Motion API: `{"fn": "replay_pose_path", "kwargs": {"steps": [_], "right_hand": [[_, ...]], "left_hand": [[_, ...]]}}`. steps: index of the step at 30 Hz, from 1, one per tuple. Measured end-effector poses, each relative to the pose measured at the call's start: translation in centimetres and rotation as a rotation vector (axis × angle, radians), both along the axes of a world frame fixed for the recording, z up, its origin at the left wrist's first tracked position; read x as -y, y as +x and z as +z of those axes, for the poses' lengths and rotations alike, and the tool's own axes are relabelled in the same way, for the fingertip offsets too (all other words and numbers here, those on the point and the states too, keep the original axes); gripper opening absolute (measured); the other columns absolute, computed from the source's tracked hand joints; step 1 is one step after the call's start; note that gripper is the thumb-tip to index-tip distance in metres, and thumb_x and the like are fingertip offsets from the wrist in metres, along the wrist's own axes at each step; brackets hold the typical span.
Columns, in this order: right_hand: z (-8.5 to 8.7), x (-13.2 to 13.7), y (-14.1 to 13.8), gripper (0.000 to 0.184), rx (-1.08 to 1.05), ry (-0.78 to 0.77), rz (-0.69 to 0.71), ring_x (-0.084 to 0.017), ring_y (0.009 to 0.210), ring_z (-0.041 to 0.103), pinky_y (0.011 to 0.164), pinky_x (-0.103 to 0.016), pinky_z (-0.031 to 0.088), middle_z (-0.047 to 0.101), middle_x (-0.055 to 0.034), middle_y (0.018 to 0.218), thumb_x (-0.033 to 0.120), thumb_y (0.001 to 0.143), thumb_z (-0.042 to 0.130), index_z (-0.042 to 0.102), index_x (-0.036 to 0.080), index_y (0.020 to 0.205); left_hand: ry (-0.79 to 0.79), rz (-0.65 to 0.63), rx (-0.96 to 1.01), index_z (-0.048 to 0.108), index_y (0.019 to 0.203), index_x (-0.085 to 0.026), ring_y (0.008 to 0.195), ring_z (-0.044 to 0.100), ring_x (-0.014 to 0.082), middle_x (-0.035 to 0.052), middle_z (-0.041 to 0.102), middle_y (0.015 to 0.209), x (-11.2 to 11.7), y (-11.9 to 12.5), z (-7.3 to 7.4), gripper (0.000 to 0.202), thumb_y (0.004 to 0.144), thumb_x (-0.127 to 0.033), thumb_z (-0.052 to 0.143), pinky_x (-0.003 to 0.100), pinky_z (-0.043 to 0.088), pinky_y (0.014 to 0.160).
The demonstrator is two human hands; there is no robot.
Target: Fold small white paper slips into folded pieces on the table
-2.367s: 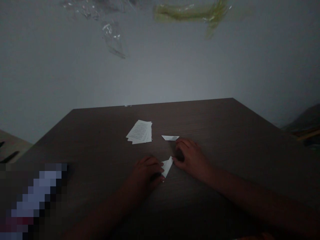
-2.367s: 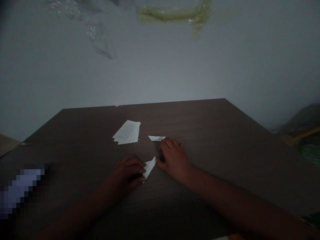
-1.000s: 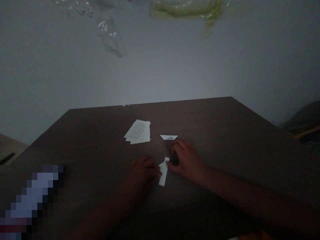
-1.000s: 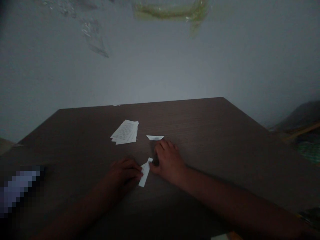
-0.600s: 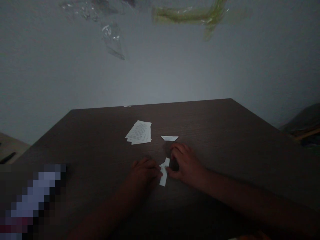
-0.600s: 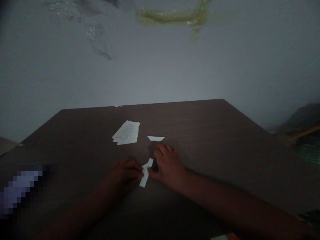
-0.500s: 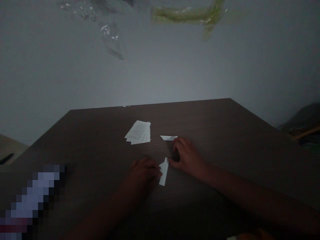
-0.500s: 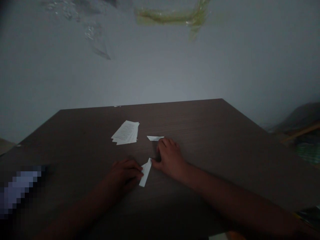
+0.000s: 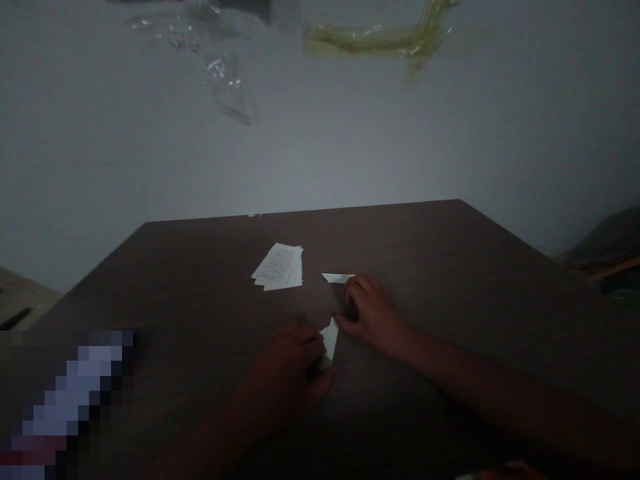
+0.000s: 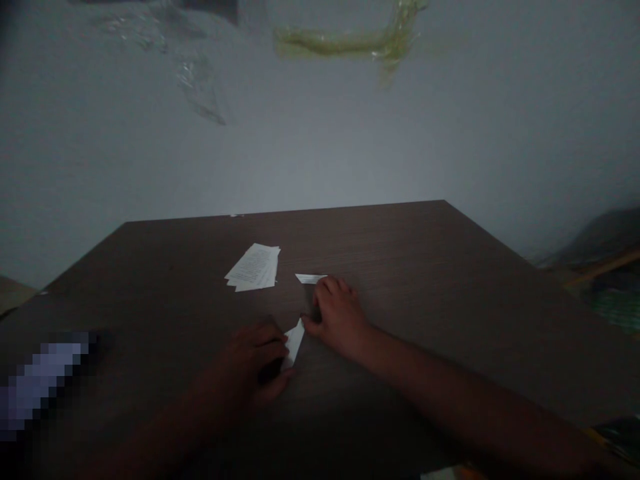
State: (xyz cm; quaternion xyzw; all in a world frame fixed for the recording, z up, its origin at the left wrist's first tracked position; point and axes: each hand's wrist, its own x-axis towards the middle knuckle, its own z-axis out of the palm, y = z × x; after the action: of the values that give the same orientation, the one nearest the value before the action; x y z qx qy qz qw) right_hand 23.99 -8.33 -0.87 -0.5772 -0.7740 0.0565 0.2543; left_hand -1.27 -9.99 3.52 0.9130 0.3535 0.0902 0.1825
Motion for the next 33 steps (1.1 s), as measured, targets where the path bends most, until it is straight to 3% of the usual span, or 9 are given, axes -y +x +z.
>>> {"fn": "replay_pose_path", "kwargs": {"steps": [3, 7, 10, 16, 20, 26, 30, 33], "right_hand": [[-0.1, -0.4, 0.3, 0.019, -0.007, 0.012, 0.004, -0.036, 0.118, 0.072, 0.101, -0.052, 0.060, 0.076, -0.0115, 0.121, 0.025, 0.097, 0.084, 0.068, 0.025, 0.106], [0.3, 0.4, 0.4, 0.015, -0.076, 0.023, 0.084, -0.035, 0.124, 0.073, 0.106, -0.052, 0.061, 0.078, -0.0122, 0.126, 0.018, 0.103, 0.075, 0.070, 0.024, 0.115], [1.1, 0.8, 0.9, 0.017, -0.123, -0.008, 0.229, -0.031, 0.126, 0.074, 0.110, -0.049, 0.062, 0.079, -0.0111, 0.128, 0.015, 0.106, 0.072, 0.073, 0.024, 0.120], [1.6, 1.1, 0.9, 0.025, 0.034, -0.048, 0.536, -0.031, 0.126, 0.075, 0.116, -0.052, 0.061, 0.083, -0.0103, 0.127, 0.024, 0.101, 0.089, 0.082, 0.023, 0.125], [1.0, 1.0, 0.3, 0.020, 0.090, 0.008, 0.528, -0.030, 0.119, 0.075, 0.109, -0.048, 0.062, 0.084, -0.0095, 0.122, 0.021, 0.105, 0.086, 0.085, 0.022, 0.125], [0.2, 0.4, 0.2, 0.006, 0.185, 0.099, 0.567, -0.029, 0.110, 0.073, 0.101, -0.046, 0.060, 0.082, -0.0091, 0.110, 0.023, 0.113, 0.079, 0.083, 0.021, 0.117], [-0.1, 0.2, 0.3, 0.006, 0.203, 0.129, 0.564, -0.028, 0.108, 0.073, 0.099, -0.046, 0.059, 0.083, -0.0087, 0.110, 0.026, 0.115, 0.077, 0.081, 0.021, 0.116], [-0.4, 0.3, 0.3, 0.005, 0.183, 0.159, 0.565, -0.028, 0.109, 0.073, 0.099, -0.046, 0.059, 0.082, -0.0091, 0.113, 0.026, 0.114, 0.079, 0.080, 0.022, 0.117]], "left_hand": [[0.028, 0.012, -0.041, 0.079, 0.101, -0.023, 0.113, 0.077, 0.0343, 0.0075, 0.082, 0.117, 0.3, 0.4, -0.1, 0.009, 0.099, -0.021, 0.087, 0.051, 0.065, 0.105], [0.052, 0.053, -0.032, 0.075, 0.103, -0.023, 0.114, 0.078, 0.0318, 0.0075, 0.081, 0.119, 0.4, 0.5, -0.3, 0.016, 0.103, -0.007, 0.073, 0.047, 0.066, 0.108], [0.047, 0.055, -0.036, 0.076, 0.118, -0.022, 0.119, 0.079, 0.0335, 0.0106, 0.081, 0.128, 0.2, 0.1, -1.1, 0.029, 0.100, -0.001, 0.066, 0.046, 0.067, 0.110], [0.058, 0.066, -0.009, 0.070, 0.147, -0.019, 0.135, 0.078, 0.0408, 0.0159, 0.080, 0.143, 0.0, -0.4, -3.5, 0.059, 0.094, 0.004, 0.064, 0.053, 0.064, 0.122], [0.094, 0.065, 0.015, 0.071, 0.152, -0.021, 0.137, 0.078, 0.0437, 0.0158, 0.082, 0.146, -0.2, -0.3, -4.6, 0.065, 0.091, 0.000, 0.065, 0.053, 0.065, 0.123], [0.198, 0.010, 0.032, 0.069, 0.155, -0.018, 0.130, 0.081, 0.0390, 0.0175, 0.084, 0.139, -1.2, -0.7, -6.5, 0.068, 0.089, 0.000, 0.067, 0.051, 0.070, 0.117], [0.188, -0.008, 0.104, 0.075, 0.147, -0.020, 0.126, 0.083, 0.0394, 0.0148, 0.086, 0.132, -1.3, -1.4, -5.4, 0.063, 0.087, -0.002, 0.068, 0.050, 0.071, 0.115], [0.096, 0.009, 0.131, 0.075, 0.143, -0.026, 0.126, 0.083, 0.0345, 0.0114, 0.084, 0.139, -1.2, -2.0, -4.1, 0.052, 0.097, -0.005, 0.067, 0.045, 0.072, 0.111]]}}
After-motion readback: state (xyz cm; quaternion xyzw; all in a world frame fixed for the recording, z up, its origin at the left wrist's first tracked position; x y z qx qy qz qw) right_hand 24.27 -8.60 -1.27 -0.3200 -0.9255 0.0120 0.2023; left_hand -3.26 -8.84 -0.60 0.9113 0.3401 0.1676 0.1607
